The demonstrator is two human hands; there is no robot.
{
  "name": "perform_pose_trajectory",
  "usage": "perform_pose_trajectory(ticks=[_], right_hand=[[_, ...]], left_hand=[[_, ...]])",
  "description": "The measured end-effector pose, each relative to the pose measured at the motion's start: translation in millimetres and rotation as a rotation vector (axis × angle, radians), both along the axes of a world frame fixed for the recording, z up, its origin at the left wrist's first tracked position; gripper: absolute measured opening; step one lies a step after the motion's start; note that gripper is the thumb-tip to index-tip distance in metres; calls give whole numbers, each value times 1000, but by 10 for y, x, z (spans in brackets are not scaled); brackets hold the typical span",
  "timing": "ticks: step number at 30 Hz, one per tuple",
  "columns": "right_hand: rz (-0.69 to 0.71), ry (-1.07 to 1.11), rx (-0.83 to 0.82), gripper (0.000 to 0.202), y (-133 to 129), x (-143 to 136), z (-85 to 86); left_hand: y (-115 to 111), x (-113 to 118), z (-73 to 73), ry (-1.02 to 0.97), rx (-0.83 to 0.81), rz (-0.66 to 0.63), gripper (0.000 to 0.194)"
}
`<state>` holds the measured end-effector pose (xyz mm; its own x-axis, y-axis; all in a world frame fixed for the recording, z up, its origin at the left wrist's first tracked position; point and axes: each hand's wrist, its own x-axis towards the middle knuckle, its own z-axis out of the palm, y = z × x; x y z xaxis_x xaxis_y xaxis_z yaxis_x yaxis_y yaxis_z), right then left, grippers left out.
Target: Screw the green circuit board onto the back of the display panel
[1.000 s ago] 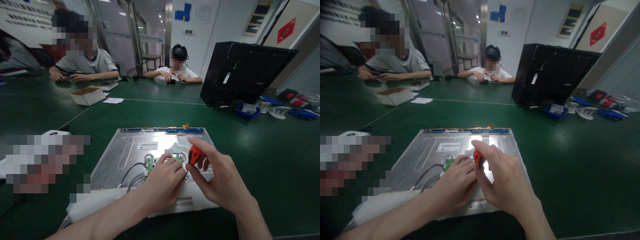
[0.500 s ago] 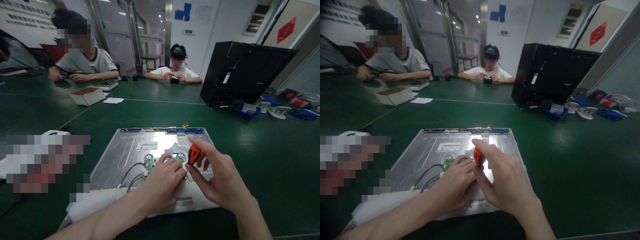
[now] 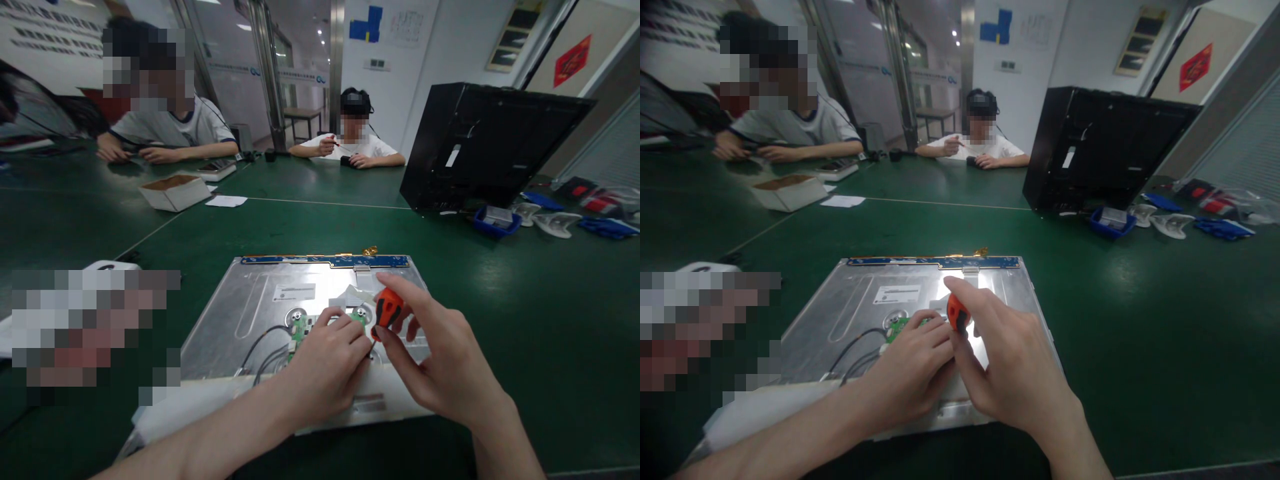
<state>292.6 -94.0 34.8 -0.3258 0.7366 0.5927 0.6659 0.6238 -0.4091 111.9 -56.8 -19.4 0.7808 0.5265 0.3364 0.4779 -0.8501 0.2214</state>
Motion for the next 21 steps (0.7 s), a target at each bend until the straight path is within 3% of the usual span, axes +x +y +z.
perform_pose_trajectory(ticks=[13, 21], right_hand=[[-2, -27, 36, 45, 16, -2, 2], [19, -24, -4, 53, -5, 3, 19]], left_hand=[[-2, -8, -15, -41, -7, -3, 10], [-5, -1, -19, -25, 11, 4, 8]])
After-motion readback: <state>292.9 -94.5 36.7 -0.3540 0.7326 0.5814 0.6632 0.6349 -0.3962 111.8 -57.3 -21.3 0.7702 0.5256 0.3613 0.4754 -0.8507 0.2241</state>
